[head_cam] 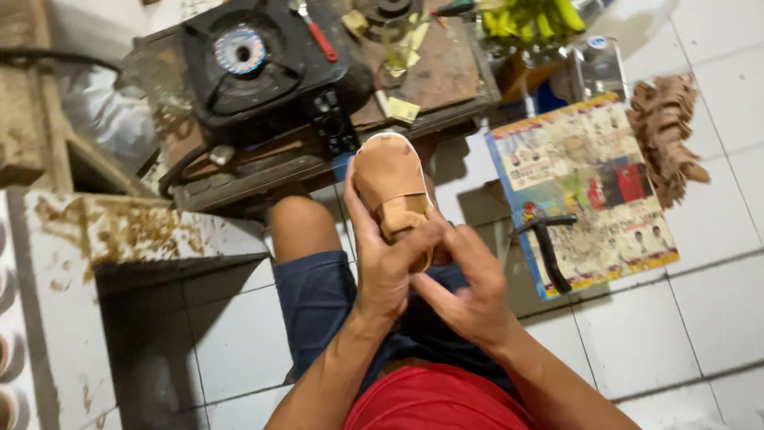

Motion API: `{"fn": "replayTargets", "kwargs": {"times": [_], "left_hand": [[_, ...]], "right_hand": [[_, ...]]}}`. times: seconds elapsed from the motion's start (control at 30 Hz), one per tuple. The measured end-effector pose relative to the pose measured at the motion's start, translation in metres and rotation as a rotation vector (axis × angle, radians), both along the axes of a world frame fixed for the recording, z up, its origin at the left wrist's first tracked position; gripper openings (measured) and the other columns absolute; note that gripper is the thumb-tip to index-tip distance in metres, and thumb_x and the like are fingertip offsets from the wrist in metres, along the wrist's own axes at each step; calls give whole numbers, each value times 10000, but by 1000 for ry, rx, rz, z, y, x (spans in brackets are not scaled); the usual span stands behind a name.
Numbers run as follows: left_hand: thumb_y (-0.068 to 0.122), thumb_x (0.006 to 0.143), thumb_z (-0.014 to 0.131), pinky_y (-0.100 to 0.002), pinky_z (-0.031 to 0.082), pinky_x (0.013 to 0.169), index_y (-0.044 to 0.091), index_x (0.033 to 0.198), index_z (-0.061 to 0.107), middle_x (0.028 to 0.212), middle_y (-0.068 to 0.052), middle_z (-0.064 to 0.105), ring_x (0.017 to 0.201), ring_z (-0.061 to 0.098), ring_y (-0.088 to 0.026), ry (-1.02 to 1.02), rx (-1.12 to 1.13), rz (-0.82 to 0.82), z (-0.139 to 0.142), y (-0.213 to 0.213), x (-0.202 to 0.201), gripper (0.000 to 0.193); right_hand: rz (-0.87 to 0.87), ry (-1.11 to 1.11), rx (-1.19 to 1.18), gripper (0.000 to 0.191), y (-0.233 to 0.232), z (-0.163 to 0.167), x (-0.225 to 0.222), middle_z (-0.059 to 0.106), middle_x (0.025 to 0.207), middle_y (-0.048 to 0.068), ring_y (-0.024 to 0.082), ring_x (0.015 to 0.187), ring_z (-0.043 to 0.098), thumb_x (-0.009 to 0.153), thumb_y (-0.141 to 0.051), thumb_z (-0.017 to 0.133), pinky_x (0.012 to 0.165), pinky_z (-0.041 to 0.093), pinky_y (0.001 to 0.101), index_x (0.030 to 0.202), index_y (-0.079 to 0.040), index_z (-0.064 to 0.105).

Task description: The person sits on the floor holding a sandal with a white rubber sole. They hold the sole over the flame of a gas burner to heat it, then press the sole onto the sandal upper and run a curved metal pressing tool along the sole edge to bond and smooth it, working on sandals one at a time.

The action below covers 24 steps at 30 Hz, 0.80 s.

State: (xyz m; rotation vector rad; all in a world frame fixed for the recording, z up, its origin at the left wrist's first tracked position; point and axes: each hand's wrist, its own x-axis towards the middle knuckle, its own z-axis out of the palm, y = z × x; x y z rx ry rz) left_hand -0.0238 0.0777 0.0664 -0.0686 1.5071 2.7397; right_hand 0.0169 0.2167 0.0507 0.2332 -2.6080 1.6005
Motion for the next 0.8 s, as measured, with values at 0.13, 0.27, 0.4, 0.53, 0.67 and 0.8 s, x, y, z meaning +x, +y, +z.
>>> {"fn": "replayTargets", "kwargs": {"times": [0.13,0.27,0.4,0.53,0.67,0.8], "left_hand": [[105,873,627,-461,549,990,-41,1418,445,1243,-178,590,1144,624,-313,-209,556,-14,11,-14,13,593],[110,835,593,-447,545,1004,-55,1384,469,1221,-183,607,1129,629,-321,-204,565,60,14,-11,24,587],[81,768,581,-378,502,1073,61,1503,366,1316,-140,540,1238,573,-261,-53,408,130,16,-10,35,766],[69,783,577,-399,491,1102,55,1561,313,1341,-153,506,1247,545,-270,-1,351,90,19,-23,41,822],[103,787,564,-468,543,1025,64,1539,327,1325,-180,540,1172,616,-326,-97,478,103,15,-31,47,789],[160,932,594,-534,571,970,-104,1468,372,1274,-280,576,1123,662,-410,-214,642,110,-2,-31,49,638]], "right_hand": [[111,-12,-639,610,-9,12,-7,452,1521,125,225,1441,455,1087,-267,578,1249,353,351,1583,11,359],[268,-403,-1104,670,-20,5,-10,391,1613,136,244,1502,381,1098,-375,421,1247,302,376,1621,9,251],[234,-494,-1113,666,-30,2,3,403,1571,142,258,1460,406,1094,-391,414,1195,338,432,1619,-27,226],[315,-566,-1187,712,-36,15,0,400,1574,140,262,1454,415,1090,-392,480,1193,344,456,1635,-35,195],[453,-739,-1210,787,-31,29,-4,367,1613,120,236,1474,396,1051,-418,513,1206,325,440,1654,-60,156],[416,-726,-1096,772,-15,-3,-2,404,1587,136,234,1458,422,1029,-374,550,1204,329,417,1638,-22,231]]}}
